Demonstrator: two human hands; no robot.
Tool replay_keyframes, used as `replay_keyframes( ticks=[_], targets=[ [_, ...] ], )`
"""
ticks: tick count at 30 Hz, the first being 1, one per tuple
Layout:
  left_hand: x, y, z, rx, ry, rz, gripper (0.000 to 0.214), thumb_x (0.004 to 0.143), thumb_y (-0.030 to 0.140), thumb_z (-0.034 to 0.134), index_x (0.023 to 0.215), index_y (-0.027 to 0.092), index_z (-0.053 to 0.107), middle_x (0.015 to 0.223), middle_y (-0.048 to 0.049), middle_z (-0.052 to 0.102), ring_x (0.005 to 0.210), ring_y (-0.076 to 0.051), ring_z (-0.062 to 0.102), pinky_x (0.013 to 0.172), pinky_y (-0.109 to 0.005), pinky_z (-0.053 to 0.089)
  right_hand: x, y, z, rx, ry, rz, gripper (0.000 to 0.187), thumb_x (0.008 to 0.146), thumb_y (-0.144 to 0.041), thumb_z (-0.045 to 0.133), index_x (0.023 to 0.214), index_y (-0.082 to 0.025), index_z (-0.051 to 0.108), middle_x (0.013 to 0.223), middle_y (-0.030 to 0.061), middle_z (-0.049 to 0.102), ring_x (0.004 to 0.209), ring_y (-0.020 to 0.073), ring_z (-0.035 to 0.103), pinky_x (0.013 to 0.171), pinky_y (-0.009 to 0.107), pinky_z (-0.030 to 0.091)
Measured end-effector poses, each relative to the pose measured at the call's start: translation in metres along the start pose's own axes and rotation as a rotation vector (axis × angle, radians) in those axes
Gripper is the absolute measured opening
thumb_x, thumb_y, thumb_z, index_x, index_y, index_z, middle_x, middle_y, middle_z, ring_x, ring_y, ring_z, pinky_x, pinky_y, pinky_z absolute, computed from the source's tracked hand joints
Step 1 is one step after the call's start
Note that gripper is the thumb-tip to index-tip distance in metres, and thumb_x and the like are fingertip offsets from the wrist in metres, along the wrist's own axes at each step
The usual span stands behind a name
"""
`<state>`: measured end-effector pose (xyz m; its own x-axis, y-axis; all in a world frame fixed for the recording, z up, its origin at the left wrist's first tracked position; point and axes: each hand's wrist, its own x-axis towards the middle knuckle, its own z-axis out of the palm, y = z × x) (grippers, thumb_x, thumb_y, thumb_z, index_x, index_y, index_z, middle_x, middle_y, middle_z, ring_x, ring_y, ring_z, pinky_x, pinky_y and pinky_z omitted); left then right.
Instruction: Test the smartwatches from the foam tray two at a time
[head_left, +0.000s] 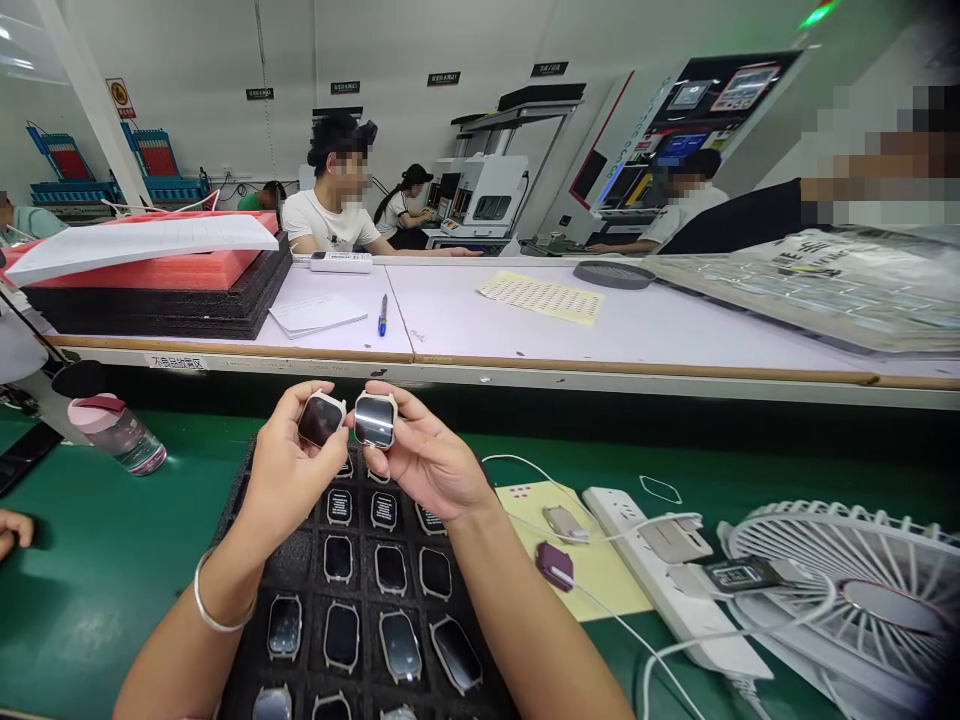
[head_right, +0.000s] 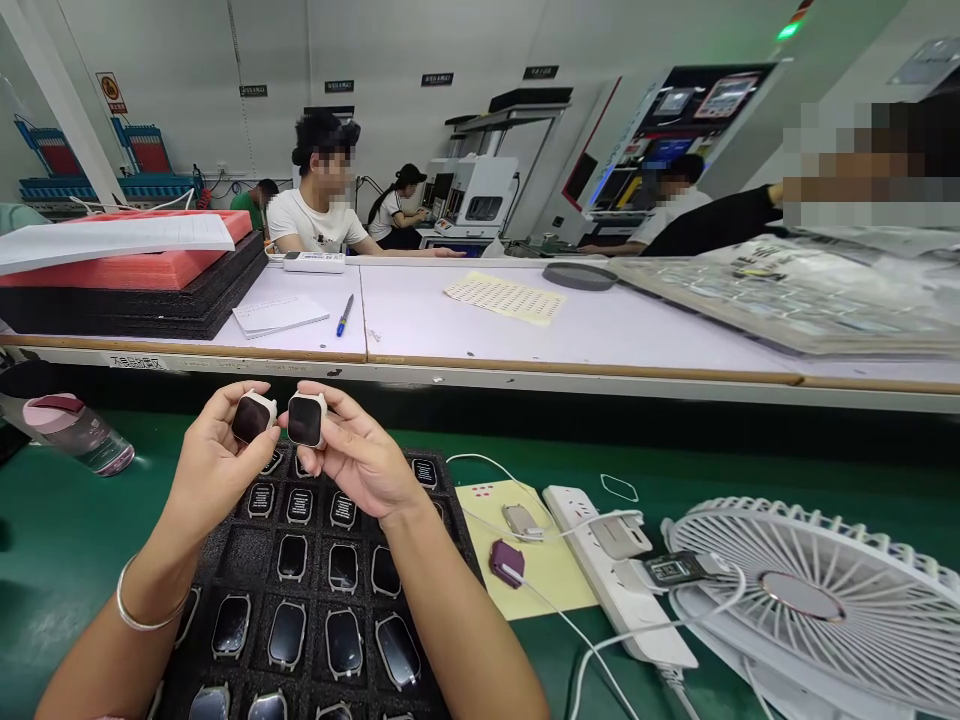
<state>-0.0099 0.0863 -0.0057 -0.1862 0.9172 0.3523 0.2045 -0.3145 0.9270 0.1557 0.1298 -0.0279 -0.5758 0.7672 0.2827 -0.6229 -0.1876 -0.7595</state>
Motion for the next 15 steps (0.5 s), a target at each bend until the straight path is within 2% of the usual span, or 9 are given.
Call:
replay_keyframes(
  ticks=[8, 15],
  targets=[
    [0.0006, -0.0004, 0.0033, -0.005, 0.084, 0.011, 0.042, 0.072, 0.029, 0.070, 0.112, 0.020, 0.060, 0.087, -0.0006, 0.062, 0.077, -0.015, 0.062, 0.066, -0.026, 0.049, 0.0036, 0.0046, -0.0017, 0.044, -0.011, 0.010, 0.039, 0.085, -0.031, 0.081, 0.121, -0.025, 0.069, 0.099, 0.0052, 0.076, 0.062, 0.0102, 0.063, 0.060, 0.024, 0.051],
    [0.0010, 0.0012, 0.0051, 0.021, 0.099, 0.035, 0.039, 0.073, 0.031, 0.072, 0.108, 0.020, 0.060, 0.082, 0.0005, 0.060, 0.073, -0.015, 0.059, 0.065, -0.026, 0.049, 0.0030, 0.0066, 0.0002, 0.014, -0.009, 0.012, 0.035, 0.087, -0.028, 0.076, 0.120, -0.025, 0.067, 0.101, 0.0039, 0.074, 0.062, 0.0103, 0.061, 0.061, 0.026, 0.053]
  ],
)
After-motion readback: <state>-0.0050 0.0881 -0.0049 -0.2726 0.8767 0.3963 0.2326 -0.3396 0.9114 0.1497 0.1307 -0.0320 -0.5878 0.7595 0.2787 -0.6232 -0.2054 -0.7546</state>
